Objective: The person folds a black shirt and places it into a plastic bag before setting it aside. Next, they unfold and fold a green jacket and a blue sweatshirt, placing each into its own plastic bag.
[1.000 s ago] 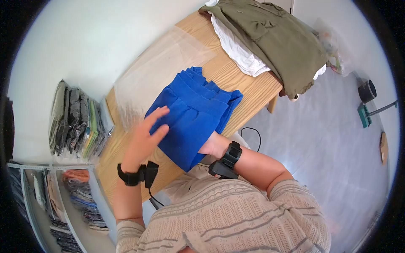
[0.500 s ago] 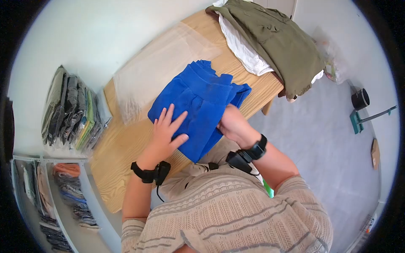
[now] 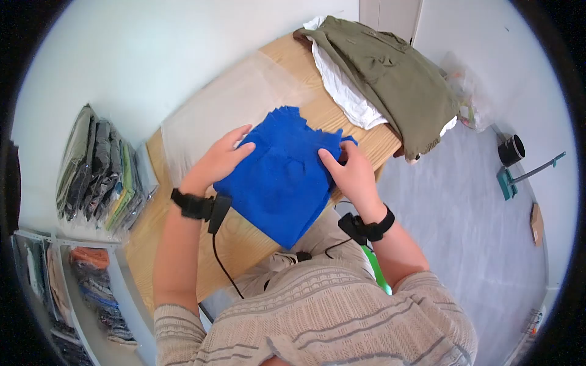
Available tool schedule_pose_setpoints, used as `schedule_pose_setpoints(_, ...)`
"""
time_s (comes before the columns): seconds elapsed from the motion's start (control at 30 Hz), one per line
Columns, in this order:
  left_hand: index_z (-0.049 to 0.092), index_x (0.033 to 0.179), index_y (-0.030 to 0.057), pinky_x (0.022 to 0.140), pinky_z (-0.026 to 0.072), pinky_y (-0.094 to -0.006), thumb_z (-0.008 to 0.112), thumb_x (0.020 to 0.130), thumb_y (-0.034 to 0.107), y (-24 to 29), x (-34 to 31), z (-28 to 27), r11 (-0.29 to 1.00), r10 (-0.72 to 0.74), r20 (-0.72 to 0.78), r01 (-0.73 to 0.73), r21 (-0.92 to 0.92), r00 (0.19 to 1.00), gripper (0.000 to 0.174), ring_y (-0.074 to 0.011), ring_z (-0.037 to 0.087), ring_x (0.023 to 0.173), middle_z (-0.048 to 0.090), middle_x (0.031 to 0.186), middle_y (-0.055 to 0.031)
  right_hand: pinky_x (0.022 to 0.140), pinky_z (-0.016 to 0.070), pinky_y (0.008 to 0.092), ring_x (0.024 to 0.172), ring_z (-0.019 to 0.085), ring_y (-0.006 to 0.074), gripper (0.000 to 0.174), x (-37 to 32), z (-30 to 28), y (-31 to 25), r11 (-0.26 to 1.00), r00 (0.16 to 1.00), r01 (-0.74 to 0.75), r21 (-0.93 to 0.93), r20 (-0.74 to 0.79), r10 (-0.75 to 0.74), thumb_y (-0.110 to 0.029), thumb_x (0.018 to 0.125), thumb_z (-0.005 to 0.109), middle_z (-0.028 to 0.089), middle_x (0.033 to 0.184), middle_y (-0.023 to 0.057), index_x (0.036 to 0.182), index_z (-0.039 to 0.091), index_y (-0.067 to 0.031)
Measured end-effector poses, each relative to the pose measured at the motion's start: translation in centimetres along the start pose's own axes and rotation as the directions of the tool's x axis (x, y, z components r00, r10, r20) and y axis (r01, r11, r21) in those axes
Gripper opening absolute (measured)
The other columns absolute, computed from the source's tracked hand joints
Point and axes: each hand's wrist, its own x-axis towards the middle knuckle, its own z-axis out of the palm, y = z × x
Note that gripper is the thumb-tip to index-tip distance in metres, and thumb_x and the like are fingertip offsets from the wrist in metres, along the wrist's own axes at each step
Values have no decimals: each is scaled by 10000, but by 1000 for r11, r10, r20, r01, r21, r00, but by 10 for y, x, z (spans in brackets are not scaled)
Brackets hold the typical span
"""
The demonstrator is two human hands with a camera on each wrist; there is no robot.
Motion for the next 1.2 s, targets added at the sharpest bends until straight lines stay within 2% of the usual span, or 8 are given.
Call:
schedule_pose_setpoints(0.17,518,1211,-83,937,430,-369,610,864,246,-19,59,20,996,-35,-34,37,79,999,487,-332,562,1081,575,1160,-262,655,491,358,732,625,275,452,8,0,15,994,991,-63,86,-113,72,-336,766,723,640,831,163,1034,633,17)
schedule_pose_setpoints(0.3,613,1040,-75,854,467,-357,707,791,247,-21,76,23,985,-167,94,162,53,982,418,-277,594,995,601,1097,-234,698,485,360,787,618,301,371,9,-17,1,989,983,-142,-32,113,144,-276,752,738,640,875,146,1010,652,-24)
schedule_pose_setpoints(0.37,584,1112,-14,909,440,-361,693,815,251,-16,75,18,990,-112,135,99,102,985,413,-268,555,1059,591,1120,-176,764,467,364,882,596,318,285,8,-19,-1,811,860,431,-397,-92,-502,-216,713,753,635,918,137,918,655,-46)
schedule_pose_setpoints(0.4,575,1117,9,936,418,-350,689,817,213,-21,74,19,998,-40,116,35,47,992,380,-246,542,1079,592,1112,-146,803,447,384,940,566,331,250,7,-20,-5,783,831,449,-430,-121,-543,-169,696,747,620,929,136,883,624,-59)
schedule_pose_setpoints(0.7,440,1221,18,1012,339,-340,571,924,224,-20,88,24,967,-78,190,121,-224,979,384,-225,461,1154,517,1210,-126,664,471,412,780,587,356,231,12,-13,12,999,999,-19,-45,43,20,-183,808,674,603,799,180,928,562,-20)
schedule_pose_setpoints(1.03,464,1171,0,930,414,-394,628,877,257,-26,97,43,984,-159,59,153,96,985,423,-336,525,1084,560,1112,-240,731,478,371,879,583,328,225,18,-1,28,995,979,40,-92,-197,-57,-120,783,697,585,943,165,927,557,-19)
schedule_pose_setpoints(1.1,471,1222,1,975,391,-370,627,877,233,-18,83,35,984,0,-118,21,176,993,444,-312,494,1141,542,1168,-200,808,468,352,1001,553,345,243,18,-1,30,982,955,149,118,-273,-112,-100,793,680,567,1066,170,986,556,-22)
schedule_pose_setpoints(1.2,502,1220,8,984,388,-376,630,864,202,-1,49,7,943,259,-143,-217,253,955,425,-313,493,1141,544,1188,-173,999,358,435,1181,490,324,316,8,-24,24,917,914,389,-91,-88,-397,-20,754,630,566,1196,126,1063,570,-54)
